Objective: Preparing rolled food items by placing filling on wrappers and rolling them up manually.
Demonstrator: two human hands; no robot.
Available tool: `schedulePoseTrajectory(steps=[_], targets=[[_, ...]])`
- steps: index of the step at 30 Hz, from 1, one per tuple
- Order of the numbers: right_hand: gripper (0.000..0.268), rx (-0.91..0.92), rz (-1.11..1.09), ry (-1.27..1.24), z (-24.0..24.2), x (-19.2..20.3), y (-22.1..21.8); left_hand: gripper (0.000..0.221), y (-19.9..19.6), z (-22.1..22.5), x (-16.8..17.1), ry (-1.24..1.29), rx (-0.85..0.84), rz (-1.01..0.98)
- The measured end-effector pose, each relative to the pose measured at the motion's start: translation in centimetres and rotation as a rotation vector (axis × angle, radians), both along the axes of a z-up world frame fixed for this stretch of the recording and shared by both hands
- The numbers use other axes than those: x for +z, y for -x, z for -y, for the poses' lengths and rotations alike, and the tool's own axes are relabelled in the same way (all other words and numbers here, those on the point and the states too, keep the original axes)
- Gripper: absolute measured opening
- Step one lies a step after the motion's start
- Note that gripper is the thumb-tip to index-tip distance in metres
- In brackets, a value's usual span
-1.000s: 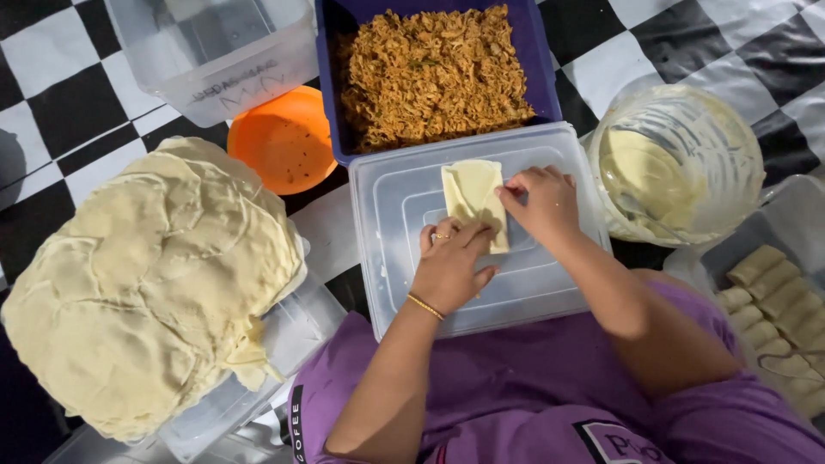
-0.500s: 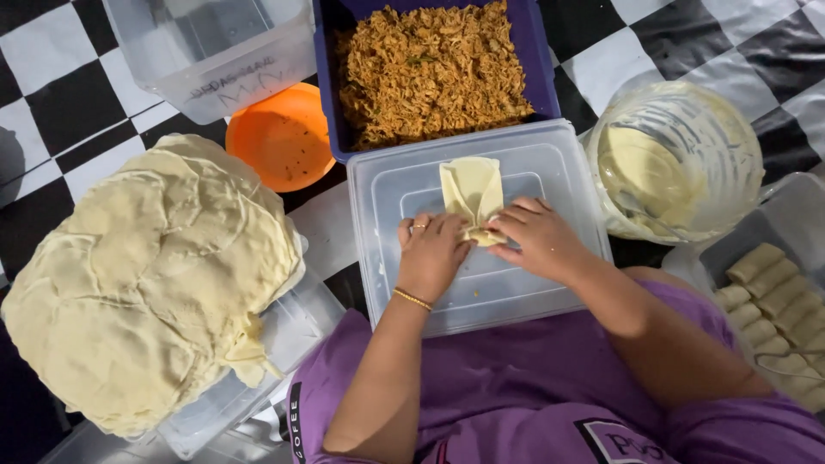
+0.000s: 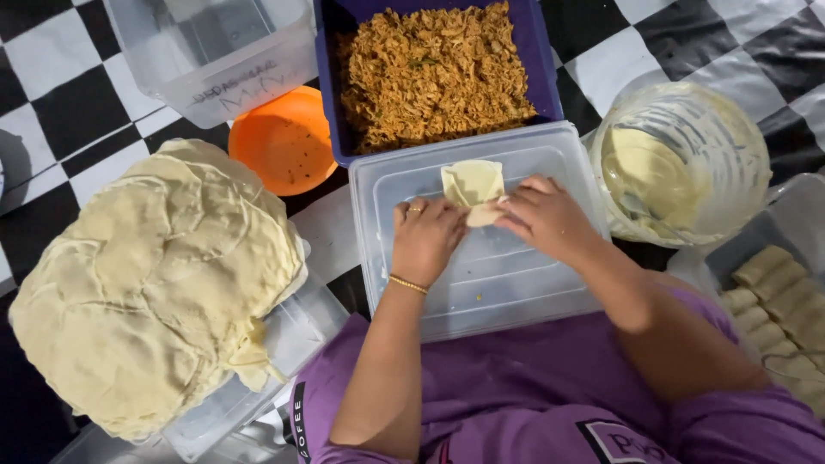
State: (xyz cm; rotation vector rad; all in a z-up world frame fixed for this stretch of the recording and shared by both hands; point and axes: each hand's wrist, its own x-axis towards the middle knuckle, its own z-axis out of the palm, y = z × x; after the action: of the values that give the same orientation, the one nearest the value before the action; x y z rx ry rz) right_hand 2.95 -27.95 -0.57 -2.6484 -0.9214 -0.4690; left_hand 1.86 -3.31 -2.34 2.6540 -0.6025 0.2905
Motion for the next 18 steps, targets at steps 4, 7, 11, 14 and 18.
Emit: schedulePoseTrajectory(steps=[4,7,11,14,18], targets=[[0.008,-0.062,0.002,-0.044,-0.3,0.1,-1.9,0.029,-2.2,0.4,-1.4,0.063,0.099,-0.098],[0.007,-0.009,-0.074,-0.096,-0.7,0.2,-3.3,0.018,-3.9,0.9,-0.9,0.004,0.096,0.02],[0.015,0.061,-0.159,0.044,-1.4,3.0,-2.6,0.027,-3.4,0.6,-0.6,-0.061,-0.024,-0.046],[0.026,0.052,-0.176,0.116,-1.3,2.3,-2.9,0.042,-3.6,0.5,-0.8,-0.08,-0.035,-0.094],[0.023,0.09,0.082,0.048,-0.9,0.9,-2.9,0.032,-3.0,0.6,-0.1,-0.064,-0.03,0.072]])
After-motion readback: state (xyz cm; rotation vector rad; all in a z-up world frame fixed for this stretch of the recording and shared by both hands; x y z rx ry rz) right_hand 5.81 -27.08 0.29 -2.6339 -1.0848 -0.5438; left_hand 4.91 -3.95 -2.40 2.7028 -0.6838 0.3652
